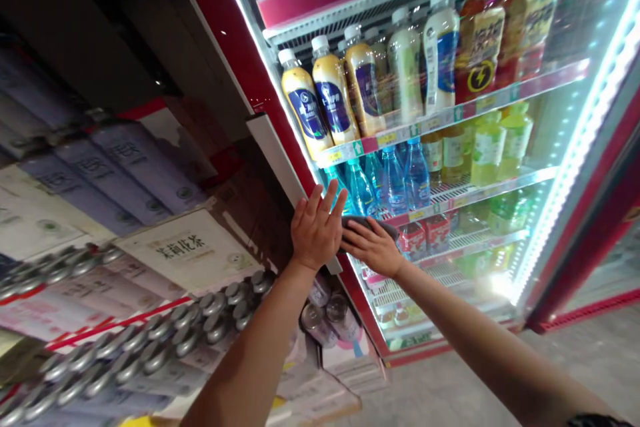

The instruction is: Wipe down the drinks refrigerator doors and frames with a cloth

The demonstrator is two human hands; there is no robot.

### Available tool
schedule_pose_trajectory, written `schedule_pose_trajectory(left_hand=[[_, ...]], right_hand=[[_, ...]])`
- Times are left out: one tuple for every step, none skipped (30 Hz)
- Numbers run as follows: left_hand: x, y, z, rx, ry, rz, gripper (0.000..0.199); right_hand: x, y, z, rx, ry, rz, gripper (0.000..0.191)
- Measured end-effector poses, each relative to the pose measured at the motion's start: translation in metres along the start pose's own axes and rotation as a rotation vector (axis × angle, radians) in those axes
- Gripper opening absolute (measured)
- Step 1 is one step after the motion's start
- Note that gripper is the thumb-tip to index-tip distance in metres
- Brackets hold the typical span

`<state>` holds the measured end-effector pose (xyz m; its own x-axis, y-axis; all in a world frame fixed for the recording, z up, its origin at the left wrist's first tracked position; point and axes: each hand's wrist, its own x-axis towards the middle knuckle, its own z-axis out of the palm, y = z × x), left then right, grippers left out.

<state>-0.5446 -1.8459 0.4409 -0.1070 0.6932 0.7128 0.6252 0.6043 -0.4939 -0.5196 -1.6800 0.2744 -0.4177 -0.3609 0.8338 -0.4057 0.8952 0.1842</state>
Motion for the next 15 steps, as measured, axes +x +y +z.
schedule_pose_trajectory(left_hand=[[0.001,0.0,0.0,-0.001,0.002,0.0,0.072],[0.001,0.0,0.0,-0.003,-0.003,-0.006,0.072],[0.002,0.0,0.0,-0.004,-0.009,-0.016,0.072],[0.002,0.0,0.001,-0.004,-0.012,-0.021,0.072],[0.002,0.0,0.001,-0.004,-0.009,-0.021,0.072],[0.003,0.0,0.001,-0.004,-0.001,-0.018,0.072],[0.003,0.0,0.002,-0.005,0.011,-0.014,0.072],[0.003,0.0,0.002,-0.009,0.024,-0.008,0.072],[0.004,0.0,0.002,-0.014,0.037,-0.003,0.071],[0.004,0.0,0.002,-0.018,0.048,0.001,0.071],[0.005,0.0,0.002,-0.02,0.057,0.004,0.07],[0.005,0.0,0.003,-0.019,0.065,0.008,0.07],[0.006,0.0,0.003,-0.015,0.073,0.012,0.069],[0.006,0.0,0.004,-0.01,0.08,0.011,0.069],[0.006,0.0,0.005,-0.008,0.087,0.005,0.069]], right_hand=[[0.004,-0.002,0.002,-0.007,0.018,0.075,0.056],[0.002,-0.006,0.006,-0.008,0.027,0.111,0.058],[-0.005,-0.011,0.01,-0.002,0.024,0.098,0.057],[-0.015,-0.016,0.014,0.012,0.007,0.046,0.054],[-0.028,-0.02,0.017,0.031,-0.02,-0.032,0.05],[-0.039,-0.023,0.018,0.052,-0.05,-0.118,0.045],[-0.048,-0.023,0.017,0.067,-0.077,-0.192,0.041],[-0.052,-0.02,0.015,0.073,-0.098,-0.238,0.039],[-0.052,-0.013,0.01,0.065,-0.11,-0.247,0.039],[-0.049,-0.004,0.004,0.043,-0.113,-0.214,0.041],[-0.044,0.006,-0.004,0.01,-0.103,-0.14,0.046],[-0.039,0.018,-0.011,-0.028,-0.082,-0.032,0.052],[-0.036,0.029,-0.017,-0.066,-0.05,0.092,0.059],[-0.037,0.037,-0.021,-0.102,-0.004,0.215,0.065],[-0.043,0.042,-0.023,-0.131,0.049,0.323,0.071]])
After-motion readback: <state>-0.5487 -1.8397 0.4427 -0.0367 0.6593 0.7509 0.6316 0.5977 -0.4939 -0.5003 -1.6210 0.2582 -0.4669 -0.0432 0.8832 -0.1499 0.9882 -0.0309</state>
